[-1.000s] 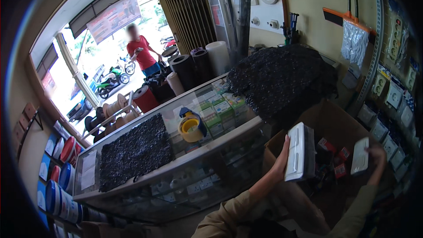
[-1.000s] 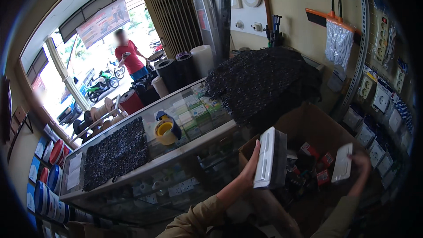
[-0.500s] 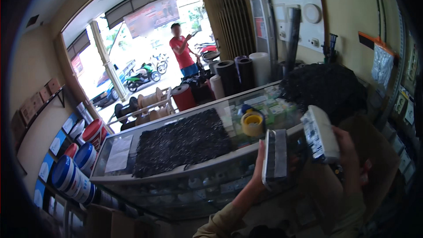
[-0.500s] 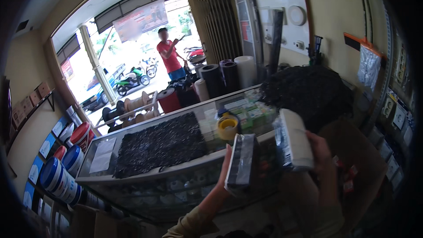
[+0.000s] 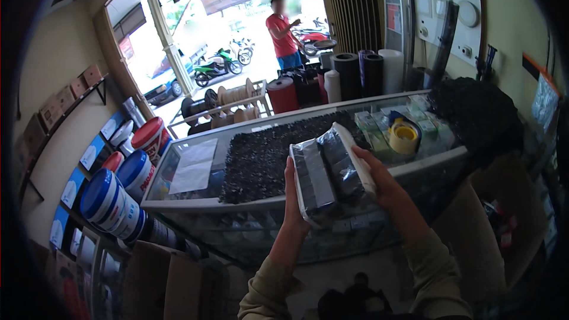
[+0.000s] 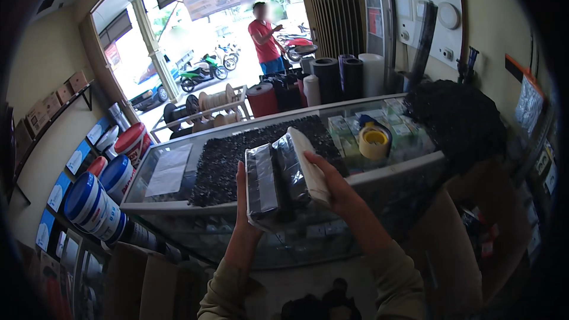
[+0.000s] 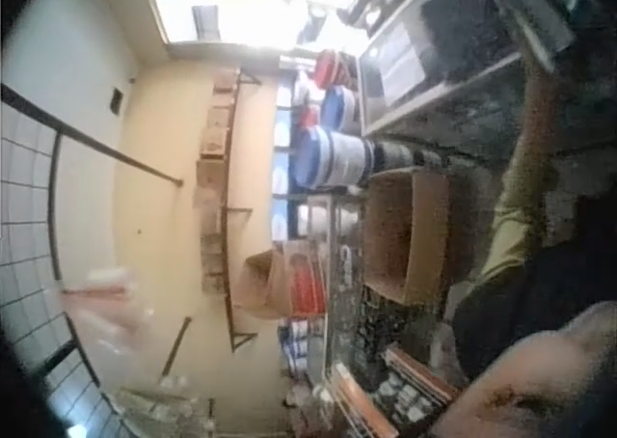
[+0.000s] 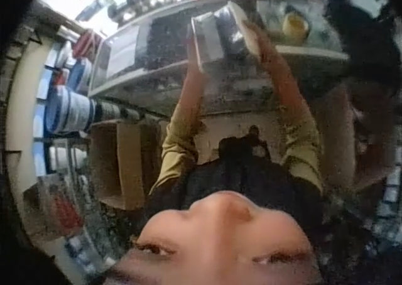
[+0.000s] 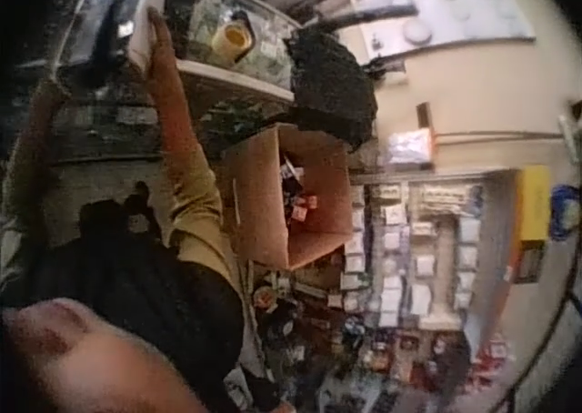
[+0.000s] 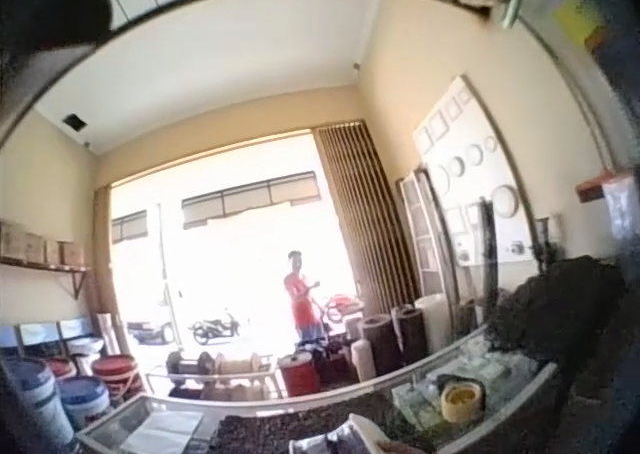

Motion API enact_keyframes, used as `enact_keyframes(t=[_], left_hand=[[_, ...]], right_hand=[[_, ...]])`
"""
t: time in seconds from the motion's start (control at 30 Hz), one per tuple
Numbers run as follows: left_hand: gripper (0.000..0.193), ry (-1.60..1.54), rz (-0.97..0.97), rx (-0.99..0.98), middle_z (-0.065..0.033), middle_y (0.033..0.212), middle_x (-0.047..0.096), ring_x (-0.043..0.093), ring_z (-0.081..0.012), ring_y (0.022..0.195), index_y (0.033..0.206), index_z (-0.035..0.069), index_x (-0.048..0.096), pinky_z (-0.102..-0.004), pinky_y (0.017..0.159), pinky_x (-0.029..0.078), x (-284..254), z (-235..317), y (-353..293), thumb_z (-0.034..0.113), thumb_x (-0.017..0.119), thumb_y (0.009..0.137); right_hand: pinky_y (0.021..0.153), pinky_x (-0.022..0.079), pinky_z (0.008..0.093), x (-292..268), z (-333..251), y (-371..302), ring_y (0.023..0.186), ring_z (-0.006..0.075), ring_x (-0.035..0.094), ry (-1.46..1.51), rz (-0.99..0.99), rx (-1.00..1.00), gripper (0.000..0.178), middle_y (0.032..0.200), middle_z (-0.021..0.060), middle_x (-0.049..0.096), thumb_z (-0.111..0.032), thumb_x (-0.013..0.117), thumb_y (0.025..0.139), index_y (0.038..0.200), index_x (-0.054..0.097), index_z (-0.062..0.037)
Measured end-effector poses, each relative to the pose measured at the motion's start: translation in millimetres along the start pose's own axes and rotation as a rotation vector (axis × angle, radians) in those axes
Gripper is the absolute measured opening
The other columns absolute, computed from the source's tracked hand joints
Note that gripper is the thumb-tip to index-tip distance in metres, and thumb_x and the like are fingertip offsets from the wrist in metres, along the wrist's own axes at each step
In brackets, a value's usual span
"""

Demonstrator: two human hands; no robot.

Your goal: The recorder gathers items from a box, wraps them in bubble wrap, and seals the package with tape.

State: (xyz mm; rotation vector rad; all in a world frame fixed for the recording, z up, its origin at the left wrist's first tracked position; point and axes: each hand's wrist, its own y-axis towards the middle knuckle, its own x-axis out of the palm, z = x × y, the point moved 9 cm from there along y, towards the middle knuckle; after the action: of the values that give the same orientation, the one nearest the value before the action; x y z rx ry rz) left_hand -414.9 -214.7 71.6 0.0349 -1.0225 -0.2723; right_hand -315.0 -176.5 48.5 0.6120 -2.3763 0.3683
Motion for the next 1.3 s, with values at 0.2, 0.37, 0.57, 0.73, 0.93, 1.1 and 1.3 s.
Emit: enact_keyframes(t=[0.2, 0.37, 0.57, 0.73, 0.93, 1.1, 1.3], left_hand=[[0.06, 0.158, 0.079, 0.067, -0.0144, 0.112, 0.059, 0.062, -0.0247, 0.099, 0.125, 0.003, 0.047, -0.038, 0.087, 0.052, -40.6, 56.6, 24.0, 0.052, 0.042, 0.092], [0.06, 0.233, 0.152, 0.05, -0.0151, 0.112, 0.059, 0.062, -0.025, 0.098, 0.124, 0.001, 0.047, -0.0381, 0.088, 0.052, -69.3, 77.3, 56.8, 0.051, 0.042, 0.092], [0.058, 0.358, 0.264, 0.047, -0.0146, 0.114, 0.059, 0.061, -0.0245, 0.1, 0.124, 0.001, 0.048, -0.0362, 0.09, 0.049, -117.2, 95.1, 96.9, 0.049, 0.043, 0.092], [0.055, 0.401, 0.375, -0.007, -0.0139, 0.111, 0.061, 0.062, -0.0232, 0.097, 0.122, 0.001, 0.05, -0.0358, 0.089, 0.049, -149.2, 107.6, 113.7, 0.046, 0.049, 0.09], [0.052, 0.44, 0.456, 0.047, -0.011, 0.099, 0.062, 0.062, -0.0165, 0.084, 0.114, -0.004, 0.055, -0.0278, 0.073, 0.051, -196.7, 122.4, 135.3, 0.042, 0.055, 0.089], [0.042, 0.61, 0.605, 0.108, -0.0055, 0.092, 0.064, 0.059, -0.01, 0.081, 0.102, -0.004, 0.063, -0.0247, 0.07, 0.048, -210.4, 126.0, 127.4, 0.036, 0.056, 0.092], [0.051, 0.609, 0.61, 0.255, -0.0093, 0.109, 0.059, 0.056, -0.0105, 0.094, 0.117, -0.007, 0.053, -0.0233, 0.082, 0.044, -221.8, 125.7, 114.5, 0.037, 0.057, 0.091]], right_hand=[[0.077, 0.055, 0.0311, 32.3, 21.9, 68.2, 0.088, 0.016, 0.065, -0.04, -0.144, 0.046, 0.048, 0.105, 0.009, 0.063, -0.044, 0.039, 0.096, 0.122, 0.051, -0.0046], [0.086, 0.05, 0.0327, 33.5, 18.2, 119.0, 0.1, 0.0156, 0.061, -0.104, -0.14, 0.0, 0.049, 0.108, 0.0101, 0.062, -0.041, 0.033, 0.098, 0.122, 0.05, -0.0033], [0.096, 0.041, 0.0338, 26.8, 13.4, 153.2, 0.115, 0.0207, 0.049, -0.377, 0.023, -0.039, 0.062, 0.127, 0.016, 0.046, -0.043, 0.04, 0.094, 0.138, 0.028, -0.0017], [0.097, 0.039, 0.0355, 11.0, 31.8, 198.4, 0.117, 0.0233, 0.046, -0.382, -0.088, 0.032, 0.069, 0.13, 0.0177, 0.042, -0.042, 0.044, 0.092, 0.142, 0.018, -0.003], [0.103, 0.03, 0.03, -5.6, 36.2, 226.2, 0.125, 0.0256, 0.04, -0.483, -0.001, -0.09, 0.072, 0.135, 0.0218, 0.04, -0.042, 0.044, 0.091, 0.143, 0.019, 0.0012], [0.108, 0.021, 0.0294, -27.6, 44.8, 227.0, 0.134, 0.0278, 0.03, -0.619, 0.111, -0.101, 0.082, 0.145, 0.0246, 0.028, -0.046, 0.044, 0.091, 0.144, 0.01, 0.0065], [0.109, 0.019, 0.0298, -8.3, 42.4, 207.1, 0.136, 0.0241, 0.024, -0.515, 0.198, -0.151, 0.076, 0.149, 0.0212, 0.019, -0.039, 0.045, 0.092, 0.144, 0.012, 0.0048]])
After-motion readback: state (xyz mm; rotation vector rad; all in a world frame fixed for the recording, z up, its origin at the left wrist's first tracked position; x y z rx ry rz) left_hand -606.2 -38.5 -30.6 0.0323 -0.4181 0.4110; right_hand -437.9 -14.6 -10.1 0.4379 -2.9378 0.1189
